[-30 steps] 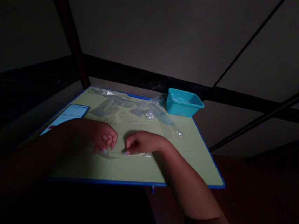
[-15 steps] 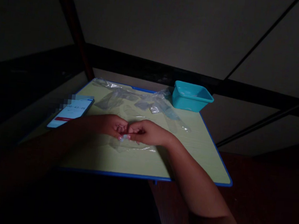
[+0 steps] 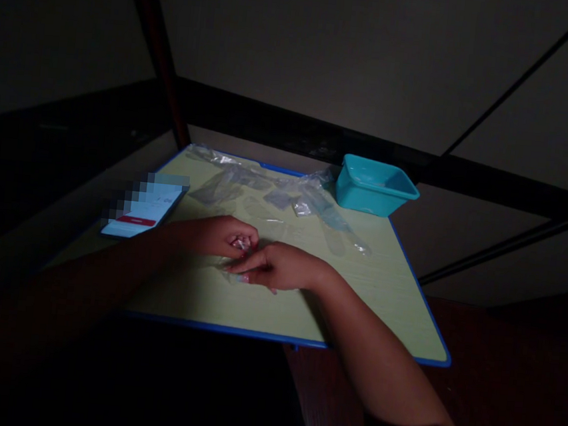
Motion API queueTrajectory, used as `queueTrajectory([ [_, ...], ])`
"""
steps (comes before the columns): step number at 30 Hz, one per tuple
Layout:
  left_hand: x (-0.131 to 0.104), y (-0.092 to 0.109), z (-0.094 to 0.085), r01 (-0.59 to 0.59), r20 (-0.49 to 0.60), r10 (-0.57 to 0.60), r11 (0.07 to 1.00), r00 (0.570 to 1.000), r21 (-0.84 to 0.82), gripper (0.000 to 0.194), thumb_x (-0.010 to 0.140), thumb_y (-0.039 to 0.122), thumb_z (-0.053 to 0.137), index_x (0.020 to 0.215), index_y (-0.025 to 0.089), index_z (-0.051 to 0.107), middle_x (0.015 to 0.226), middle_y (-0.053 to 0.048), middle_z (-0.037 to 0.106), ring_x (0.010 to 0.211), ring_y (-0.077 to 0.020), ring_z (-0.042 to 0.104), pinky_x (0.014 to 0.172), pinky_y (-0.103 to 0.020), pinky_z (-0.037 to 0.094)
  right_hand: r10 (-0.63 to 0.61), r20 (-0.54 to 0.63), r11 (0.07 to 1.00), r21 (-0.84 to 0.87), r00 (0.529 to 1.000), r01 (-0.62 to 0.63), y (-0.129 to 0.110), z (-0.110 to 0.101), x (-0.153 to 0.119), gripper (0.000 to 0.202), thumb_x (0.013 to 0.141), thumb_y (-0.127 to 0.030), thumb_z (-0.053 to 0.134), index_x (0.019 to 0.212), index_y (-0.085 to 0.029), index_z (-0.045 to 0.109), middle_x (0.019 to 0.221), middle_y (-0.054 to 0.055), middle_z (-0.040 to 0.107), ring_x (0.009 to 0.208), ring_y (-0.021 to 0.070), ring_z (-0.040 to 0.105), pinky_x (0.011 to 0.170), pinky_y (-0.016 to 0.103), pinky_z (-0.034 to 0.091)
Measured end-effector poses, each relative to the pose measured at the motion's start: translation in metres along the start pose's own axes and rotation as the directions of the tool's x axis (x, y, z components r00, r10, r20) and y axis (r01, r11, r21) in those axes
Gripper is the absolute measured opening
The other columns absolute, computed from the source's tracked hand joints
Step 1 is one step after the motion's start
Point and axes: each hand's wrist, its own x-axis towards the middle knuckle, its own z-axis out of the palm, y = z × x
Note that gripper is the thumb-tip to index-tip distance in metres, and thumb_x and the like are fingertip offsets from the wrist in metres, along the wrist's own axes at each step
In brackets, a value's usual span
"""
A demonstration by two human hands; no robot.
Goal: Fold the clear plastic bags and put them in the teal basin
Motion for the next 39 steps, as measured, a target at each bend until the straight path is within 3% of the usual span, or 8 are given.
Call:
queueTrajectory([
  [3,-0.003,0.002,-0.005,0.027,-0.002,-0.027,0.994,1.0,0.105,0.021,0.068,0.01,0.055,0.087,0.015,0.06,0.067,0.004,0.055,0.063,-0.0095,0.05,0.055,-0.019,0.037,0.011,-0.01,1.0,-0.006,1.0,-0.012,0.001,0.0,0.0,0.038,0.087,-0.022,0.05,0.124,-0.017,0.056,0.061,-0.003,0.057,0.047,0.0045,0.043,0.05,0.017,0.039],
  [11,-0.005,0.001,-0.014,0.096,-0.017,-0.095,0.972,0.995,0.215,0.02,0.068,0.011,0.053,0.086,0.014,0.061,0.065,0.003,0.056,0.061,-0.0102,0.051,0.055,-0.019,0.036,-0.01,0.023,0.999,0.031,1.0,0.009,0.007,0.0,0.002,0.047,0.087,-0.021,0.051,0.134,-0.02,0.045,0.091,0.003,0.065,0.051,0.0036,0.046,0.055,0.018,0.042],
  [19,-0.007,-0.002,-0.019,0.096,-0.033,-0.09,0.948,0.995,0.302,0.022,0.067,0.012,0.052,0.088,0.013,0.06,0.07,0.002,0.055,0.063,-0.0097,0.051,0.056,-0.018,0.035,-0.052,0.029,0.998,-0.025,0.998,0.053,0.005,0.0,0.001,0.047,0.089,-0.015,0.046,0.136,-0.019,0.042,0.073,-0.001,0.059,0.052,0.0035,0.043,0.057,0.016,0.041],
  [24,-0.007,-0.008,-0.024,0.139,-0.052,-0.129,0.951,0.99,0.278,0.023,0.067,0.015,0.051,0.089,0.015,0.059,0.068,0.003,0.054,0.062,-0.0102,0.049,0.055,-0.018,0.034,-0.022,0.036,0.999,-0.025,0.999,0.023,0.008,0.001,0.001,0.051,0.088,-0.011,0.045,0.138,-0.019,0.039,0.069,-0.003,0.054,0.052,0.0042,0.044,0.058,0.017,0.042],
  [28,-0.009,-0.007,-0.023,0.148,-0.073,-0.134,0.959,0.988,0.242,0.022,0.067,0.014,0.05,0.087,0.014,0.06,0.066,0.003,0.054,0.061,-0.0109,0.048,0.054,-0.02,0.034,-0.015,0.035,0.999,-0.03,0.999,0.016,0.006,0.001,0.002,0.05,0.085,-0.01,0.046,0.135,-0.016,0.043,0.082,0.001,0.062,0.054,0.0045,0.045,0.061,0.019,0.043],
  [34,-0.008,-0.002,-0.022,0.157,-0.081,-0.143,0.967,0.986,0.2,0.02,0.068,0.013,0.052,0.087,0.013,0.06,0.067,0.002,0.054,0.062,-0.012,0.049,0.057,-0.022,0.036,-0.031,0.021,0.985,-0.17,0.999,0.034,0.001,0.003,0.004,0.048,0.084,-0.016,0.052,0.131,-0.015,0.048,0.101,0.005,0.067,0.075,0.009,0.056,0.075,0.022,0.042],
  [36,-0.006,-0.001,-0.021,0.14,-0.125,-0.112,0.961,0.986,0.238,0.021,0.07,0.014,0.053,0.089,0.013,0.059,0.071,0.0,0.056,0.066,-0.0135,0.052,0.061,-0.024,0.039,-0.011,0.016,0.975,-0.224,1.0,0.014,-0.001,0.004,0.004,0.046,0.085,-0.021,0.053,0.131,-0.016,0.049,0.1,0.004,0.068,0.074,0.0094,0.056,0.075,0.022,0.042],
  [39,-0.004,0.0,-0.021,0.113,-0.309,0.027,0.898,0.951,0.426,0.022,0.076,0.021,0.053,0.095,0.013,0.058,0.09,-0.006,0.059,0.089,-0.019,0.053,0.081,-0.031,0.041,0.003,0.01,0.961,-0.277,1.0,0.0,-0.004,0.005,0.003,0.046,0.086,-0.027,0.053,0.131,-0.018,0.049,0.096,0.004,0.069,0.069,0.0092,0.056,0.073,0.021,0.041],
])
